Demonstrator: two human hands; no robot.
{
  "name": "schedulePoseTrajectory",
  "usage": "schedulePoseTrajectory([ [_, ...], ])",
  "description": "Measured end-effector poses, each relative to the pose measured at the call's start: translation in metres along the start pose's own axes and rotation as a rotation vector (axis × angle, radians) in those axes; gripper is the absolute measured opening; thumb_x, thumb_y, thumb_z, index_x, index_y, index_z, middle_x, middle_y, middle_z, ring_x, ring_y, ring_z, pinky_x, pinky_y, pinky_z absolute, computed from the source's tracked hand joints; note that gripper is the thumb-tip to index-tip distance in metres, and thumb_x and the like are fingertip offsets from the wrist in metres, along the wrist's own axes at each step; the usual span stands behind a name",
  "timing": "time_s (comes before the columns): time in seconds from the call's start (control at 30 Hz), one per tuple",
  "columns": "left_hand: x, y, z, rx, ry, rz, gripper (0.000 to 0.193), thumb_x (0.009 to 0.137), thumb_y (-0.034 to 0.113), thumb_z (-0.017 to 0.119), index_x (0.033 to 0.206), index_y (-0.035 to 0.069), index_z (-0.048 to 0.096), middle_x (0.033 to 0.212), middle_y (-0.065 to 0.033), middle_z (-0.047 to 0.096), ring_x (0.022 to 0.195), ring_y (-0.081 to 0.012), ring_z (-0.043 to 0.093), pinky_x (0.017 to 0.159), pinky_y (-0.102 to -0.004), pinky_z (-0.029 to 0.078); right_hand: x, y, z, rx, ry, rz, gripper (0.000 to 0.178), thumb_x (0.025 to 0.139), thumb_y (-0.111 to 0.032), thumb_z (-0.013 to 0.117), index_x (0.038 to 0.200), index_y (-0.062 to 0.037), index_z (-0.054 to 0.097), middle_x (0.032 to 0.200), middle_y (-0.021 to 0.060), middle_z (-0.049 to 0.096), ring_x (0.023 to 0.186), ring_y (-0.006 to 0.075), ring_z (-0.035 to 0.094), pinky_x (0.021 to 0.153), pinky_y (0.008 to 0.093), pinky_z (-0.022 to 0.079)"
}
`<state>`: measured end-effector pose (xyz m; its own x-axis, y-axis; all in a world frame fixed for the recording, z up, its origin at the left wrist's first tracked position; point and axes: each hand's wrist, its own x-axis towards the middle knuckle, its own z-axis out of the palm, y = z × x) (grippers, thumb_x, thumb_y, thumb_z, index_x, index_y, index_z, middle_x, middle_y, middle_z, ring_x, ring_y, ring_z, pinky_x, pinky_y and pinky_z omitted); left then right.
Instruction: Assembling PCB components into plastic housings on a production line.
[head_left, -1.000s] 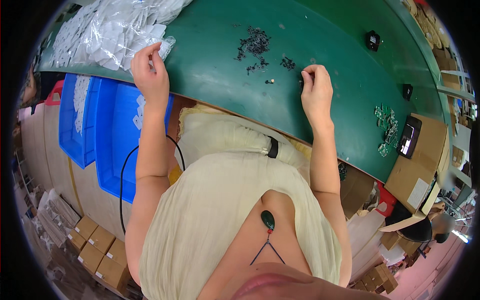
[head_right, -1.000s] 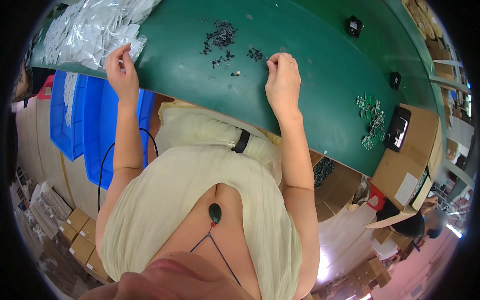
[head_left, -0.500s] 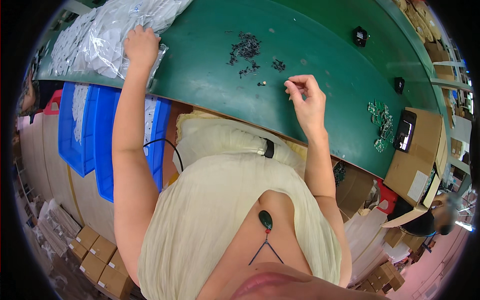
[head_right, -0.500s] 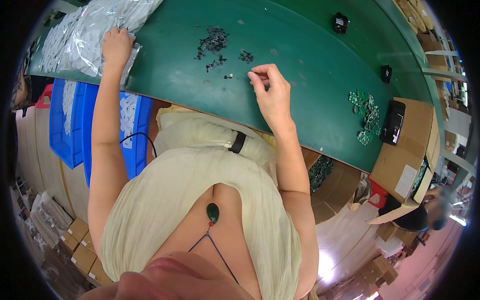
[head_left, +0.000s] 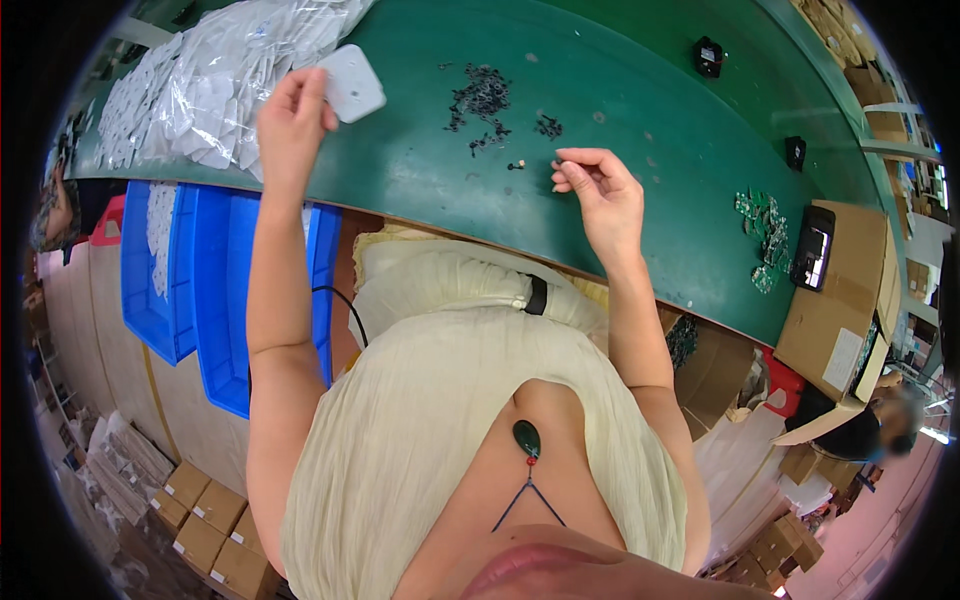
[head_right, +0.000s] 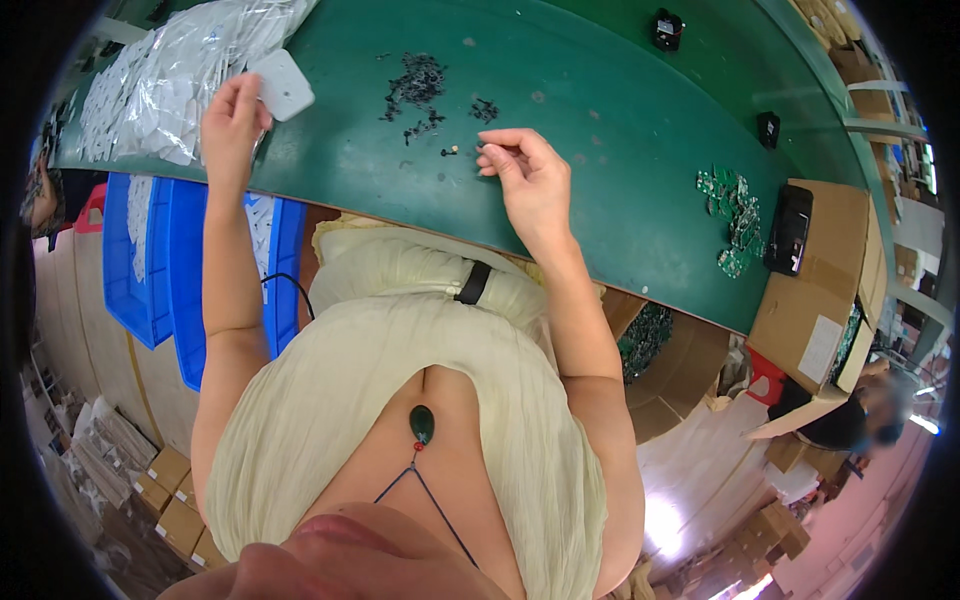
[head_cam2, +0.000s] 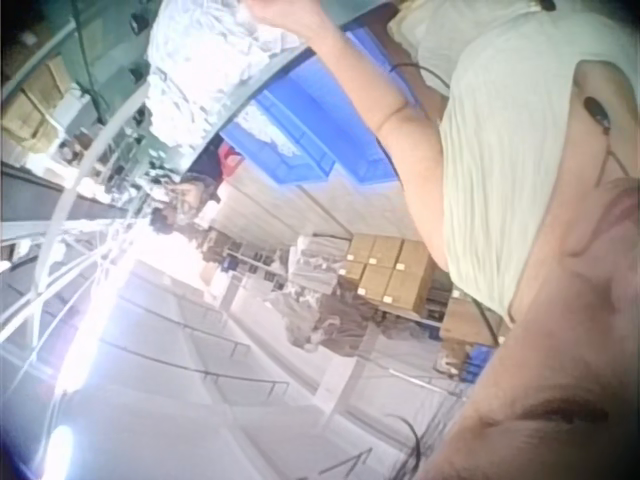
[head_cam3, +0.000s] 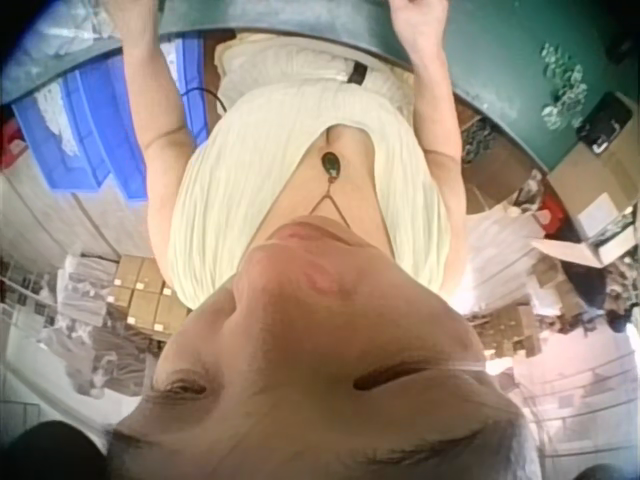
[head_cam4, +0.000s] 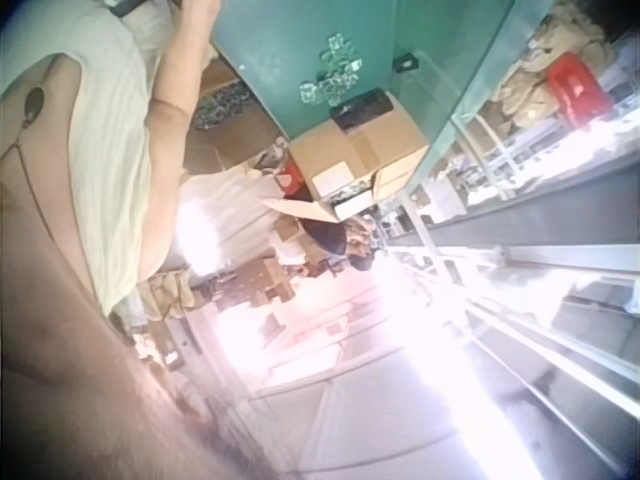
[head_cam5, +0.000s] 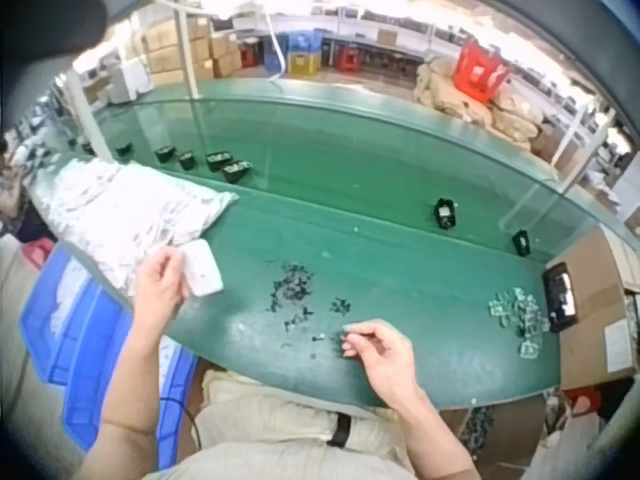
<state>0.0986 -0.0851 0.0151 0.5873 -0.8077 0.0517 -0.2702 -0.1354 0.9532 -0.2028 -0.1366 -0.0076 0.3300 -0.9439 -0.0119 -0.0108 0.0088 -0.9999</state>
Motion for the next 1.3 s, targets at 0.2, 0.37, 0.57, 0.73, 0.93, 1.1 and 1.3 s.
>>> schedulePoseTrajectory([
  [0.2, -0.045, 0.014, 0.050, -0.385, -0.276, -0.076, 0.016, 0.088, 0.016, 0.052, 0.091, 0.000, 0.056, 0.067, -0.0012, 0.057, 0.052, -0.0055, 0.049, 0.046, -0.0176, 0.036, -0.005, -0.011, 0.013, 0.061, -0.074, -0.073, 0.011, 0.083, 0.001, 0.054, 0.093, 0.0021, 0.059, 0.082, 0.0077, 0.060, 0.070, 0.0106, 0.058, 0.063, 0.0227, 0.050],
  [0.37, -0.073, 0.015, 0.083, -0.198, -0.418, 0.026, 0.012, 0.088, 0.010, 0.050, 0.094, 0.000, 0.053, 0.069, 0.0002, 0.055, 0.058, -0.0036, 0.048, 0.051, -0.0176, 0.038, -0.011, -0.023, 0.019, 0.114, -0.130, -0.136, 0.021, 0.085, 0.000, 0.050, 0.106, 0.0025, 0.053, 0.085, 0.0080, 0.059, 0.077, 0.0126, 0.058, 0.067, 0.0237, 0.050],
  [0.57, -0.096, 0.033, 0.106, -0.160, -0.449, 0.236, 0.017, 0.086, 0.004, 0.052, 0.102, 0.003, 0.054, 0.071, -0.0012, 0.052, 0.059, -0.0051, 0.046, 0.051, -0.0192, 0.037, -0.018, -0.026, 0.017, 0.009, -0.083, -0.211, 0.026, 0.085, -0.001, 0.051, 0.111, -0.0015, 0.049, 0.081, 0.0056, 0.058, 0.072, 0.0112, 0.055, 0.064, 0.0236, 0.047],
  [0.73, -0.098, 0.034, 0.109, 0.069, -0.445, 0.506, 0.013, 0.082, 0.003, 0.057, 0.096, 0.003, 0.058, 0.075, -0.0067, 0.058, 0.059, -0.0114, 0.053, 0.053, -0.0221, 0.042, -0.022, -0.021, 0.012, -0.069, -0.073, -0.283, 0.029, 0.083, 0.002, 0.051, 0.111, -0.0031, 0.048, 0.079, 0.0060, 0.058, 0.068, 0.0125, 0.055, 0.064, 0.0249, 0.047],
  [0.93, -0.096, 0.037, 0.113, 0.134, -0.439, 0.579, 0.011, 0.082, 0.005, 0.058, 0.093, 0.002, 0.059, 0.079, -0.0090, 0.061, 0.062, -0.0141, 0.056, 0.056, -0.0240, 0.045, -0.026, -0.023, 0.007, -0.134, 0.008, -0.329, 0.017, 0.081, 0.000, 0.056, 0.098, -0.0005, 0.055, 0.083, 0.0072, 0.058, 0.069, 0.0130, 0.056, 0.062, 0.0242, 0.046],
  [1.1, -0.098, 0.033, 0.115, -0.002, -0.481, 0.411, 0.011, 0.083, 0.004, 0.057, 0.093, 0.002, 0.059, 0.081, -0.0058, 0.060, 0.066, -0.0093, 0.053, 0.059, -0.0209, 0.043, -0.028, -0.025, 0.002, -0.143, 0.007, -0.284, 0.007, 0.080, -0.002, 0.059, 0.086, 0.0005, 0.057, 0.079, 0.0065, 0.056, 0.066, 0.0127, 0.054, 0.058, 0.0239, 0.044],
  [1.3, -0.098, 0.029, 0.117, -0.066, -0.534, 0.375, 0.013, 0.085, 0.003, 0.053, 0.096, 0.000, 0.058, 0.089, -0.0056, 0.060, 0.075, -0.0086, 0.053, 0.064, -0.0205, 0.043, -0.027, -0.021, 0.001, -0.235, 0.083, -0.377, 0.006, 0.078, -0.006, 0.061, 0.081, -0.0023, 0.057, 0.073, 0.0079, 0.053, 0.064, 0.0176, 0.055, 0.057, 0.0272, 0.044],
])
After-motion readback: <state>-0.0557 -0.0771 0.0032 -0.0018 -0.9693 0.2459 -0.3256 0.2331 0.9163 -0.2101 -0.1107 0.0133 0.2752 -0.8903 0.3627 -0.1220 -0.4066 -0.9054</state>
